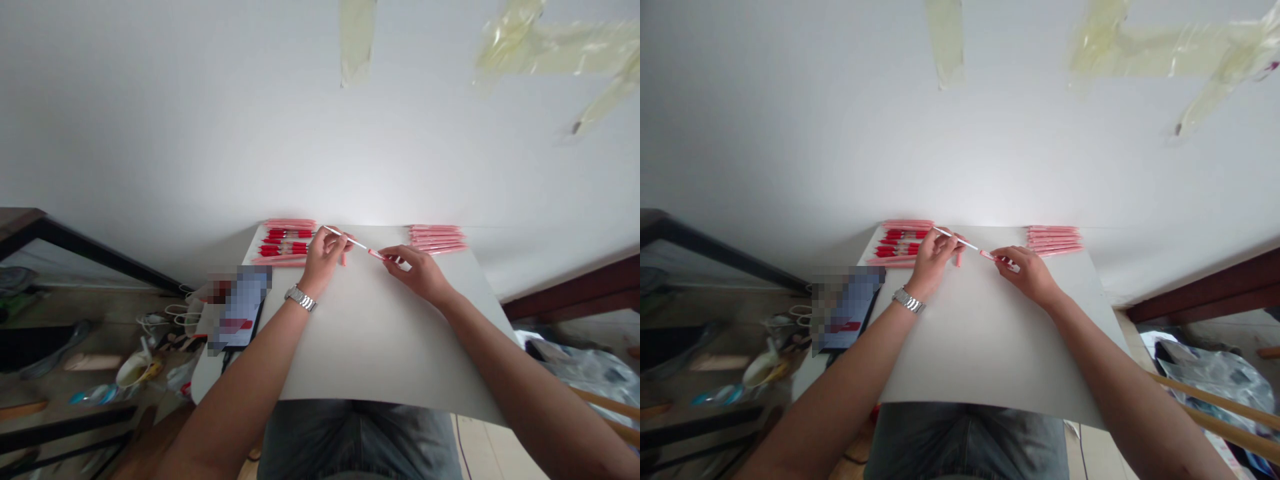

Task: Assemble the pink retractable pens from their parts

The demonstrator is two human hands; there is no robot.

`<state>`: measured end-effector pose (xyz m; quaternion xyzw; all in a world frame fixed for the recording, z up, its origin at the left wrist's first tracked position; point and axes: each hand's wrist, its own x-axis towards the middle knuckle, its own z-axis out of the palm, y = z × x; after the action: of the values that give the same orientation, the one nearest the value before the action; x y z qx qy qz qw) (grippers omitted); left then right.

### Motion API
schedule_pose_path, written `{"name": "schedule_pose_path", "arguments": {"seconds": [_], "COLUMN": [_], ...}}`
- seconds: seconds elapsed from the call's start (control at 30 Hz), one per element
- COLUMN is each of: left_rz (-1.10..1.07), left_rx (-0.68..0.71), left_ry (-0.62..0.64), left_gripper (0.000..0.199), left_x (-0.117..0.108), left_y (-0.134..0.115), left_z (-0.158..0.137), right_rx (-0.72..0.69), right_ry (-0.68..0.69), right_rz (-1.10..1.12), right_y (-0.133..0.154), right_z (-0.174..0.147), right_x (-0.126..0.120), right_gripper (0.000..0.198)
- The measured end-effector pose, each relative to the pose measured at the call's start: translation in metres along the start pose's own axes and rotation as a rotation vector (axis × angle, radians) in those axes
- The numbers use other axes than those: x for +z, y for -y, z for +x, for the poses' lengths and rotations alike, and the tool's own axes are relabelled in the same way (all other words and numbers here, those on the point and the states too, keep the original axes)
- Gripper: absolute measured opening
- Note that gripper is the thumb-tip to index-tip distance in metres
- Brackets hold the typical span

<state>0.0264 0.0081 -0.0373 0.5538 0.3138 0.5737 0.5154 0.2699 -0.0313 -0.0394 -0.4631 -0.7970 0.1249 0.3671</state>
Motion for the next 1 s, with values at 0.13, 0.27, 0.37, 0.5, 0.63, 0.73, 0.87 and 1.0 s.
{"name": "schedule_pose_path", "arguments": {"seconds": [0.13,0.27,0.37,0.5,0.63,0.73,0.87,1.0], "left_rz": [0.01,0.014,0.005,0.01,0.028,0.023,-0.006,-0.011], "left_rx": [-0.026,-0.049,-0.067,-0.076,-0.093,-0.087,-0.068,-0.07], "left_ry": [0.018,0.042,0.049,0.079,0.102,0.112,0.147,0.182], "left_gripper": [0.036,0.037,0.037,0.035,0.035,0.034,0.031,0.028], "left_x": [0.0,0.0007,0.0012,0.0018,0.0029,0.0047,0.0073,0.0082], "left_y": [0.0009,0.0011,0.0014,0.001,-0.0001,-0.0011,-0.0023,-0.0024], "left_z": [-0.0002,-0.0007,-0.0011,-0.0023,-0.0039,-0.0051,-0.0063,-0.0068], "right_rx": [0.003,-0.001,-0.005,-0.007,-0.01,-0.021,-0.03,-0.058], "right_ry": [-0.008,-0.015,-0.014,-0.014,-0.021,-0.023,-0.027,-0.032], "right_rz": [-0.002,0.007,0.01,0.014,0.02,0.016,0.016,0.005], "right_y": [0.001,0.0011,0.0019,0.0034,0.0036,0.0036,0.0049,0.0066], "right_z": [0.0,-0.0003,-0.0003,0.0001,0.0004,0.0003,0.0002,0.001], "right_x": [-0.0005,-0.0002,-0.0004,-0.0011,-0.0009,-0.0006,-0.0013,-0.0022], "right_gripper": [0.022,0.021,0.021,0.021,0.022,0.021,0.021,0.021]}}
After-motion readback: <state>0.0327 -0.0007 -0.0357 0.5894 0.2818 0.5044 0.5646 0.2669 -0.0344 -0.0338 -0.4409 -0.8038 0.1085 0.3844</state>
